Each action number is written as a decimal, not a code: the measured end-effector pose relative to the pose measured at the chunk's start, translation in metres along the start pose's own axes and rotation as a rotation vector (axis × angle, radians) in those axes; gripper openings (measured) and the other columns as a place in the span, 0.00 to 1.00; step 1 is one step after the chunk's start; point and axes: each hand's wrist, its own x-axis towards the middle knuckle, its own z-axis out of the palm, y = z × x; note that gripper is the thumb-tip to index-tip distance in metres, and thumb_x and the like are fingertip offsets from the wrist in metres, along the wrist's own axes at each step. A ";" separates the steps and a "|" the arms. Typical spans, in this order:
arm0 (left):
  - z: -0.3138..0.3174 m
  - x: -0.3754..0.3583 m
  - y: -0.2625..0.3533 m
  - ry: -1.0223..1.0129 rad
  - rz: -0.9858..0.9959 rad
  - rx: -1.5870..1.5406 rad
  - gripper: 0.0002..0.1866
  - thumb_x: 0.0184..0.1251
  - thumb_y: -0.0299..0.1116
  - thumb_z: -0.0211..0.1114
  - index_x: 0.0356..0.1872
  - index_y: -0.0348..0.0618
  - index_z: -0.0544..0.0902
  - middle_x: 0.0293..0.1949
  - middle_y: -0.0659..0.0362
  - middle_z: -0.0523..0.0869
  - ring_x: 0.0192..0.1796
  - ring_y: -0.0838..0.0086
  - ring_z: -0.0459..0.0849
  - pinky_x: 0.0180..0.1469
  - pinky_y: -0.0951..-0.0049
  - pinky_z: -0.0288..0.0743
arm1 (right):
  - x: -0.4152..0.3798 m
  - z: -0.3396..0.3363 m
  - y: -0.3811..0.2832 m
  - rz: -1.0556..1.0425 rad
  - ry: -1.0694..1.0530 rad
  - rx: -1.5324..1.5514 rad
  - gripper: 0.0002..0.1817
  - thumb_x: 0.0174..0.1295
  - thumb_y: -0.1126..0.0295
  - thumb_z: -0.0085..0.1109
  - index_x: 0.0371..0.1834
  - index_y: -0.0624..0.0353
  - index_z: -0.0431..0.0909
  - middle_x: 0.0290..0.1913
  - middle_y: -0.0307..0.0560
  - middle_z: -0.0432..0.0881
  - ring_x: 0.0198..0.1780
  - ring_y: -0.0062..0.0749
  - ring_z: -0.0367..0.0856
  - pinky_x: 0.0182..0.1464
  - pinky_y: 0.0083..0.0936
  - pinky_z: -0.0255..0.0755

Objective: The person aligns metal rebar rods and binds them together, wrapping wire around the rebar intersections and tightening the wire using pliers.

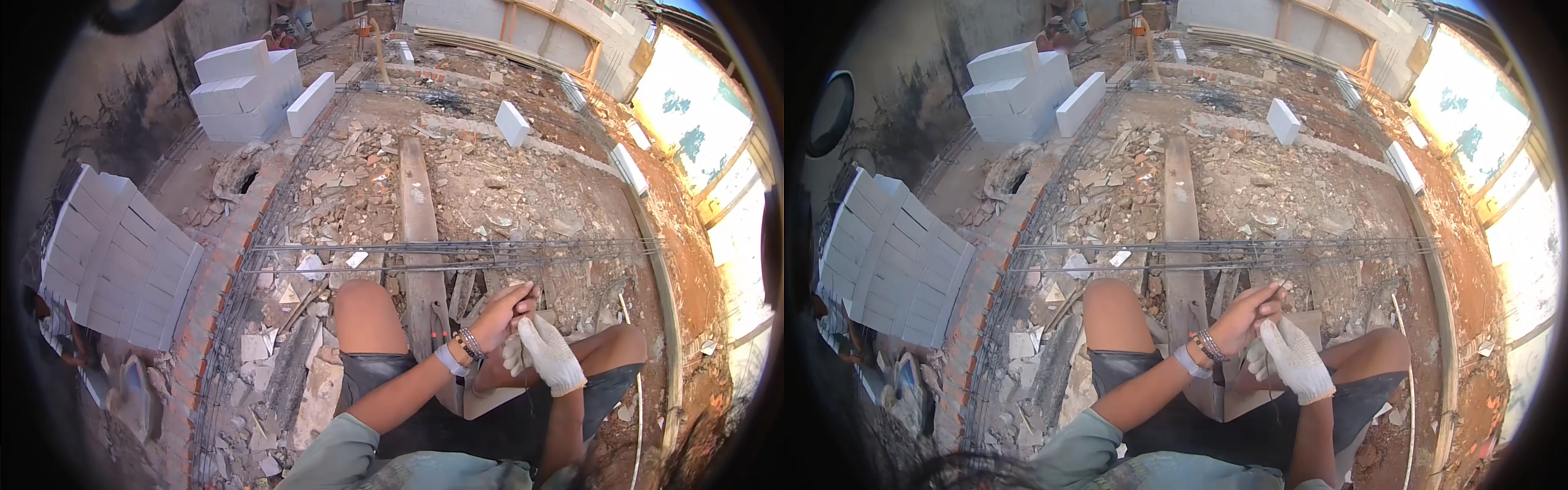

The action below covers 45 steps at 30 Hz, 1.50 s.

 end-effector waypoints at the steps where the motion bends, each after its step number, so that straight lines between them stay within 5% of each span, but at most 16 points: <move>1: 0.000 0.002 0.002 -0.027 0.009 0.064 0.15 0.81 0.44 0.50 0.40 0.45 0.76 0.22 0.72 0.66 0.22 0.86 0.65 0.26 0.84 0.64 | -0.006 0.001 -0.009 0.130 -0.023 0.245 0.17 0.76 0.57 0.49 0.49 0.62 0.73 0.35 0.48 0.83 0.33 0.29 0.84 0.34 0.27 0.79; 5: -0.006 -0.002 0.006 -0.127 0.034 0.115 0.16 0.79 0.44 0.54 0.48 0.41 0.77 0.27 0.68 0.75 0.33 0.82 0.76 0.40 0.80 0.74 | -0.015 0.008 -0.035 0.067 0.035 0.155 0.16 0.75 0.58 0.50 0.40 0.62 0.76 0.24 0.41 0.79 0.23 0.23 0.79 0.25 0.21 0.73; 12: -0.014 -0.005 0.018 0.009 0.243 0.385 0.15 0.76 0.42 0.57 0.45 0.39 0.80 0.34 0.65 0.84 0.42 0.75 0.82 0.52 0.73 0.75 | 0.002 0.029 0.003 0.104 0.290 0.416 0.12 0.77 0.60 0.47 0.47 0.57 0.73 0.21 0.31 0.68 0.18 0.14 0.64 0.21 0.15 0.59; 14: -0.026 -0.005 0.025 -0.025 0.285 0.493 0.14 0.75 0.42 0.59 0.44 0.39 0.82 0.33 0.64 0.84 0.41 0.76 0.82 0.52 0.74 0.75 | 0.010 0.040 0.028 -0.217 0.275 0.148 0.11 0.77 0.61 0.46 0.47 0.56 0.73 0.21 0.31 0.67 0.18 0.13 0.63 0.20 0.14 0.56; 19: -0.055 -0.001 0.016 -0.113 0.314 0.216 0.14 0.73 0.41 0.61 0.44 0.40 0.83 0.29 0.63 0.84 0.38 0.78 0.82 0.48 0.75 0.74 | 0.015 0.033 -0.005 0.158 -0.158 0.554 0.14 0.78 0.60 0.44 0.44 0.58 0.75 0.23 0.32 0.69 0.20 0.12 0.63 0.21 0.14 0.56; 20: -0.057 -0.002 0.011 -0.094 0.327 0.203 0.14 0.73 0.41 0.62 0.44 0.40 0.83 0.29 0.63 0.84 0.37 0.78 0.82 0.47 0.75 0.74 | 0.017 0.041 0.002 0.002 -0.100 0.390 0.16 0.78 0.57 0.44 0.39 0.57 0.76 0.20 0.30 0.65 0.19 0.12 0.60 0.20 0.14 0.52; 23: -0.055 0.000 0.008 0.028 0.280 0.319 0.14 0.74 0.42 0.61 0.44 0.40 0.83 0.29 0.63 0.85 0.36 0.78 0.82 0.45 0.74 0.75 | 0.019 0.045 0.014 0.225 -0.129 0.728 0.17 0.77 0.55 0.45 0.40 0.57 0.75 0.19 0.30 0.63 0.19 0.13 0.60 0.20 0.14 0.53; 24: -0.053 0.003 0.009 0.076 0.258 0.384 0.14 0.74 0.42 0.60 0.44 0.40 0.83 0.29 0.63 0.85 0.36 0.78 0.82 0.45 0.74 0.75 | 0.022 0.042 0.027 0.237 -0.213 1.049 0.18 0.77 0.54 0.45 0.40 0.58 0.74 0.20 0.32 0.65 0.20 0.17 0.64 0.22 0.17 0.58; 28: -0.058 0.019 0.008 0.105 0.235 0.714 0.16 0.77 0.41 0.57 0.46 0.38 0.84 0.35 0.61 0.87 0.38 0.79 0.83 0.46 0.73 0.77 | 0.038 0.032 0.051 0.182 -0.057 1.091 0.16 0.77 0.57 0.46 0.43 0.60 0.74 0.28 0.40 0.71 0.28 0.29 0.73 0.32 0.28 0.70; 30: -0.064 0.023 -0.006 0.163 0.244 0.752 0.17 0.77 0.42 0.57 0.48 0.38 0.84 0.36 0.60 0.87 0.39 0.78 0.83 0.46 0.72 0.77 | 0.043 0.013 0.066 -0.036 0.119 0.423 0.15 0.77 0.59 0.47 0.46 0.61 0.74 0.29 0.42 0.73 0.30 0.30 0.75 0.35 0.29 0.72; 33: -0.074 0.027 -0.019 0.216 0.263 1.170 0.20 0.76 0.46 0.58 0.53 0.40 0.84 0.40 0.59 0.89 0.44 0.76 0.84 0.52 0.73 0.75 | 0.059 -0.008 0.079 -0.296 0.243 -0.003 0.17 0.75 0.60 0.51 0.55 0.62 0.74 0.31 0.40 0.76 0.30 0.24 0.76 0.34 0.25 0.73; 35: -0.077 0.030 -0.016 0.244 0.193 1.252 0.20 0.76 0.46 0.56 0.55 0.41 0.83 0.43 0.58 0.88 0.45 0.74 0.84 0.52 0.73 0.75 | 0.062 -0.014 0.067 0.233 0.087 0.795 0.18 0.74 0.60 0.52 0.57 0.62 0.75 0.30 0.38 0.76 0.28 0.20 0.74 0.31 0.22 0.71; 37: -0.091 0.035 -0.018 0.299 0.250 1.148 0.21 0.77 0.45 0.56 0.57 0.40 0.81 0.45 0.56 0.87 0.44 0.74 0.84 0.51 0.73 0.75 | 0.081 -0.008 0.090 0.257 0.166 0.757 0.18 0.73 0.62 0.52 0.61 0.57 0.74 0.28 0.34 0.73 0.23 0.14 0.68 0.24 0.16 0.62; 40: -0.111 0.032 0.006 0.715 0.155 0.971 0.19 0.76 0.42 0.56 0.54 0.35 0.78 0.41 0.54 0.86 0.43 0.68 0.83 0.53 0.70 0.73 | 0.115 0.023 0.104 0.257 0.193 0.692 0.19 0.72 0.61 0.54 0.62 0.54 0.76 0.27 0.32 0.73 0.19 0.12 0.61 0.20 0.13 0.55; 44: -0.219 0.018 0.035 1.207 0.599 0.911 0.14 0.69 0.32 0.59 0.50 0.34 0.76 0.39 0.56 0.82 0.41 0.72 0.81 0.48 0.70 0.75 | 0.163 0.072 0.153 0.363 0.081 0.585 0.16 0.72 0.65 0.55 0.59 0.56 0.77 0.28 0.31 0.73 0.21 0.13 0.63 0.21 0.15 0.58; 45: -0.218 0.011 0.041 1.285 0.553 0.777 0.14 0.69 0.31 0.60 0.50 0.34 0.75 0.39 0.56 0.82 0.41 0.72 0.81 0.47 0.70 0.75 | 0.179 0.086 0.176 0.365 0.078 0.563 0.16 0.72 0.66 0.54 0.59 0.56 0.77 0.30 0.31 0.74 0.22 0.12 0.64 0.22 0.15 0.59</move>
